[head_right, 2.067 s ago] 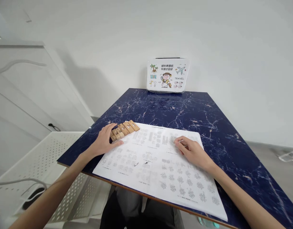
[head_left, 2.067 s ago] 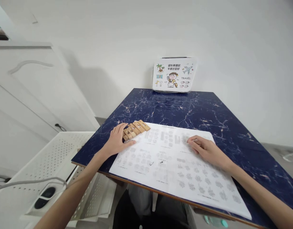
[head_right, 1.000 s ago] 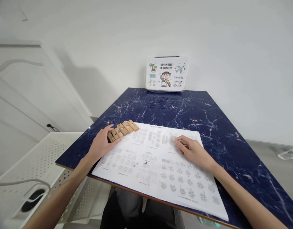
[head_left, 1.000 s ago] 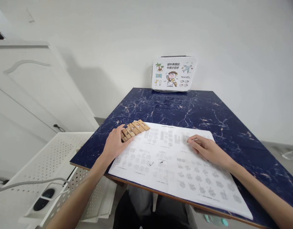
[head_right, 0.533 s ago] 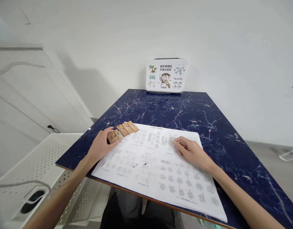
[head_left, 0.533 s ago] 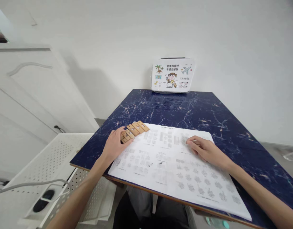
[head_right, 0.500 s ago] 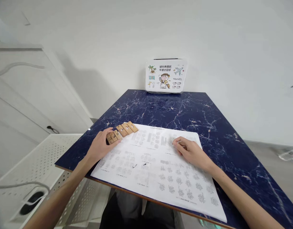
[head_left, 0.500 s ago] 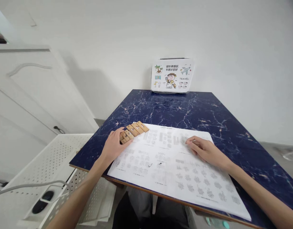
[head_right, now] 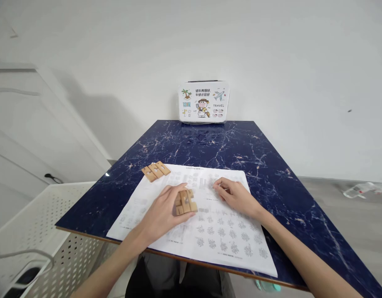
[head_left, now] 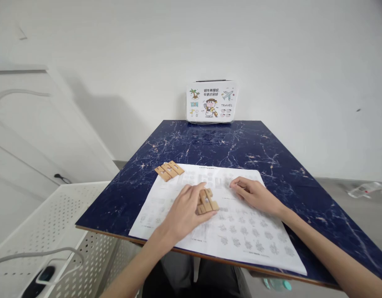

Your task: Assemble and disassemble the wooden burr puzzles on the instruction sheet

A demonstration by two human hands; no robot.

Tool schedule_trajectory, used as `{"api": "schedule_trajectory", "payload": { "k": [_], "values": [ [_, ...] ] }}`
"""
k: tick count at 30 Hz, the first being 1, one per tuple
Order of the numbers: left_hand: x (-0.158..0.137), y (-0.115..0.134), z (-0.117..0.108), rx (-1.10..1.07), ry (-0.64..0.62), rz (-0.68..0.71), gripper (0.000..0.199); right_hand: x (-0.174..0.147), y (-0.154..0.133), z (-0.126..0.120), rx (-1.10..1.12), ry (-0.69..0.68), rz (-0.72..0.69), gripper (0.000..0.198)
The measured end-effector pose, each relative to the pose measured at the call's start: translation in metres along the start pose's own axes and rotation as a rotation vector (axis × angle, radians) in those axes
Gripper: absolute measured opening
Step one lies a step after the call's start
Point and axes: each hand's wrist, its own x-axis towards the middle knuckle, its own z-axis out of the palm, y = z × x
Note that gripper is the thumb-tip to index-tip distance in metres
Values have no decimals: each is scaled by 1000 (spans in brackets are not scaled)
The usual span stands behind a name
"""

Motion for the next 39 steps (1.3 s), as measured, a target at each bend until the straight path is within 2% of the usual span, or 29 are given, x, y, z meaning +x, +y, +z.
{"api": "schedule_trajectory", "payload": {
  "k": [5,11,14,18,20,22,28,39],
  "values": [
    [14,15,24,-30,-79,58,74,-1,0,2,40,-4,-56,38],
    [9,6,23,-53,-94,69,82,-4,-3,5,90,-62,-177,35],
    [3,-1,18,-65,-53,35,87,-5,-2,6,17,-66,-285,53],
    [-5,-9,13,-90,-57,9,75,-6,-1,11,-24,-109,-395,79],
    [-6,-10,11,-99,-73,12,66,-7,-2,15,-42,-129,-406,82],
    [-6,-10,11,-106,-79,14,61,-7,-3,18,-71,-129,-409,77],
    [-7,-7,11,-102,-64,27,58,-6,-7,20,-82,-112,-425,61],
    [-8,-6,10,-106,-48,42,54,-4,-5,21,-73,-113,-400,65]
  ]
}}
